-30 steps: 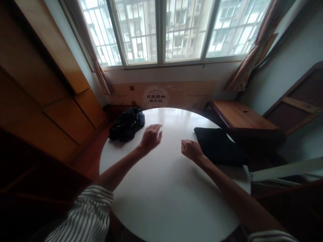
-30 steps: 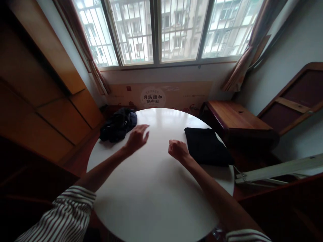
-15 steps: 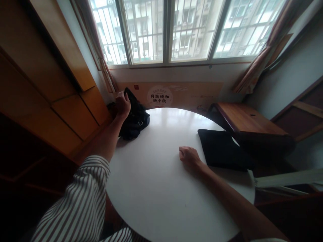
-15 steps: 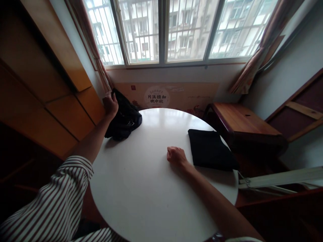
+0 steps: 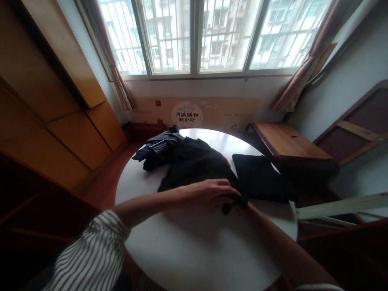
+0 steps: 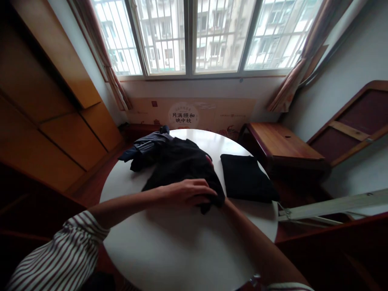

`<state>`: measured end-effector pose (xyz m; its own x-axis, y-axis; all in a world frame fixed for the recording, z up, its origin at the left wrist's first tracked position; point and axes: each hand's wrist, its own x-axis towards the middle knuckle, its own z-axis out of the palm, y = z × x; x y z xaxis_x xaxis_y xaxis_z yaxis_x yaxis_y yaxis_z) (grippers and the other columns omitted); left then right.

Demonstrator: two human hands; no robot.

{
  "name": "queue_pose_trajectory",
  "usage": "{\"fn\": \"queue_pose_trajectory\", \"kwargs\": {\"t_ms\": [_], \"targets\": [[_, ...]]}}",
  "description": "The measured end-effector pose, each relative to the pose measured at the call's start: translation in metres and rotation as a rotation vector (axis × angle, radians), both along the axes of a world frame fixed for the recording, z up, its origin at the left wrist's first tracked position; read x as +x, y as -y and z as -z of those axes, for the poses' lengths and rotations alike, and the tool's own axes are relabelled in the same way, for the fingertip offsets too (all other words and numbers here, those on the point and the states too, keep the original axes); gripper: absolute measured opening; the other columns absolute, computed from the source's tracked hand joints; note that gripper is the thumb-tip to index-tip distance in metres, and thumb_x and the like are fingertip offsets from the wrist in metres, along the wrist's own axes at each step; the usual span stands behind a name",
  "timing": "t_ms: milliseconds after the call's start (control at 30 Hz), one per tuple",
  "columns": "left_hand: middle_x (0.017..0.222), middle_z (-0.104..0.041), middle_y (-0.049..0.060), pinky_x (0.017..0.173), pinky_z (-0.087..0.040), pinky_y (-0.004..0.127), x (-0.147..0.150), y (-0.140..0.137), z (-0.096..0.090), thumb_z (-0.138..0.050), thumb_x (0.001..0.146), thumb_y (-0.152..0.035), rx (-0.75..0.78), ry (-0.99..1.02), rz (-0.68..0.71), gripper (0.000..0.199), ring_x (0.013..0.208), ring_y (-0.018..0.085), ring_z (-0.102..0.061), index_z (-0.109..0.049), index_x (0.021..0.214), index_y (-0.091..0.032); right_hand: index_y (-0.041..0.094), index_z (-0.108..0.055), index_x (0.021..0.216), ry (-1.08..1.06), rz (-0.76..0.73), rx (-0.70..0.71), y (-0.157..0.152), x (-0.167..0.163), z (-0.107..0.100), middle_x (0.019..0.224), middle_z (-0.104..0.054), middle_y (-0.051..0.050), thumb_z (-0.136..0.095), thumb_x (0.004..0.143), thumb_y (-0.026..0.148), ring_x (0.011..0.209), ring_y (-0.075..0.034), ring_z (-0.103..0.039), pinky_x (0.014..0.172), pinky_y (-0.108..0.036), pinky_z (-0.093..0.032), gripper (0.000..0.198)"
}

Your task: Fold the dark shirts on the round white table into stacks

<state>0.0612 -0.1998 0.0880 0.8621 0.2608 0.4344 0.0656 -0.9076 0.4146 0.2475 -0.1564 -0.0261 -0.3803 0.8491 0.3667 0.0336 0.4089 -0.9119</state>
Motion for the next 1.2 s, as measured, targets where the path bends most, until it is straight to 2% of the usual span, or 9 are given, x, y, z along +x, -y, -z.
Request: {"fn": "queue_pose_trajectory", "kwargs": {"t_ms": [167, 300, 467, 600, 733, 900, 1000, 1100, 1200], "targets": [[0.119, -0.064, 0.014, 0.102, -0.049, 0.035, -0.023, 0.004, 0.036, -0.057, 0.095, -0.037, 0.007, -0.033, -0.141, 0.039, 0.113, 0.022, -0.061, -0.059, 0.128, -0.016, 0.027, -0.054, 0.125, -0.028, 0.148, 0.089, 0.007, 0.010, -0.016, 0.122, -0.061, -0.006, -0.072, 0.072, 0.044, 0.115, -0.028, -0.058, 0.106, -0.044, -0.046, 0.059], [0.150, -0.039, 0.022, 0.114, -0.036, 0.052, -0.051, -0.012, 0.062, -0.081, 0.072, -0.035, 0.076, -0.090, -0.450, 0.094, 0.139, 0.035, -0.037, -0.032, 0.151, -0.015, 0.026, -0.057, 0.116, -0.069, 0.231, 0.112, 0.006, 0.004, -0.031, 0.115, -0.064, -0.007, -0.058, 0.079, 0.052, 0.117, -0.029, -0.056, 0.106, -0.045, -0.044, 0.045], [0.135, -0.057, 0.014, 0.106, -0.045, 0.043, -0.068, -0.032, 0.088, -0.054, 0.082, -0.008, -0.171, -0.078, -0.632, 0.063, 0.124, 0.026, -0.055, -0.043, 0.143, -0.017, 0.028, -0.057, 0.115, -0.043, 0.315, 0.100, 0.005, -0.005, -0.041, 0.112, -0.064, -0.008, -0.047, 0.086, 0.053, 0.121, -0.028, -0.054, 0.109, -0.049, -0.040, 0.040], [0.099, -0.070, 0.006, 0.083, -0.055, 0.032, -0.076, -0.039, 0.062, -0.048, 0.092, -0.026, -0.500, 0.110, -0.676, 0.034, 0.090, 0.020, -0.066, -0.060, 0.123, -0.017, 0.032, -0.053, 0.129, 0.003, 0.299, 0.012, 0.020, 0.012, -0.051, 0.122, -0.063, -0.004, -0.049, 0.091, 0.045, 0.121, -0.026, -0.056, 0.110, -0.050, -0.041, 0.041], [0.097, -0.071, 0.006, 0.074, -0.056, 0.029, -0.095, -0.036, 0.018, -0.060, 0.085, -0.052, -0.735, 0.337, -0.550, 0.043, 0.086, 0.021, -0.067, -0.068, 0.109, -0.018, 0.035, -0.057, 0.126, 0.044, 0.161, 0.023, 0.040, 0.028, -0.073, 0.130, -0.061, 0.000, -0.058, 0.089, 0.037, 0.127, -0.025, -0.053, 0.113, -0.048, -0.038, 0.037], [0.087, -0.074, 0.011, 0.071, -0.057, 0.036, -0.119, -0.044, 0.009, -0.075, 0.061, -0.071, -0.980, -0.014, -0.309, 0.064, 0.080, 0.027, -0.070, -0.076, 0.091, -0.015, 0.027, -0.064, 0.110, 0.038, 0.082, -0.039, 0.039, 0.029, -0.077, 0.111, -0.068, -0.004, -0.052, 0.090, 0.037, 0.105, -0.024, -0.063, 0.097, -0.043, -0.051, 0.025], [0.091, -0.074, 0.014, 0.080, -0.056, 0.039, -0.112, -0.054, 0.037, -0.060, 0.076, -0.074, -0.828, -0.048, -0.434, 0.065, 0.086, 0.027, -0.070, -0.075, 0.092, -0.012, 0.023, -0.065, 0.081, 0.113, 0.060, -0.043, 0.031, 0.034, -0.064, 0.080, -0.065, -0.003, -0.051, 0.088, 0.042, 0.079, -0.022, -0.061, 0.082, -0.038, -0.054, 0.025], [0.116, -0.068, 0.015, 0.092, -0.051, 0.038, -0.097, -0.060, 0.070, -0.076, 0.068, -0.061, -0.499, -0.046, -0.701, 0.072, 0.103, 0.027, -0.065, -0.066, 0.120, -0.012, 0.023, -0.062, 0.073, 0.149, 0.051, -0.069, 0.028, 0.042, -0.054, 0.074, -0.061, -0.003, -0.049, 0.087, 0.043, 0.072, -0.020, -0.055, 0.074, -0.034, -0.052, 0.028], [0.110, -0.070, 0.011, 0.088, -0.052, 0.034, -0.088, -0.062, 0.087, -0.080, 0.067, -0.052, -0.511, -0.145, -0.719, 0.067, 0.097, 0.025, -0.066, -0.065, 0.119, -0.013, 0.023, -0.064, 0.079, 0.169, 0.045, -0.083, 0.031, 0.047, -0.053, 0.080, -0.062, -0.002, -0.055, 0.084, 0.039, 0.077, -0.020, -0.055, 0.076, -0.032, -0.051, 0.019]]}}
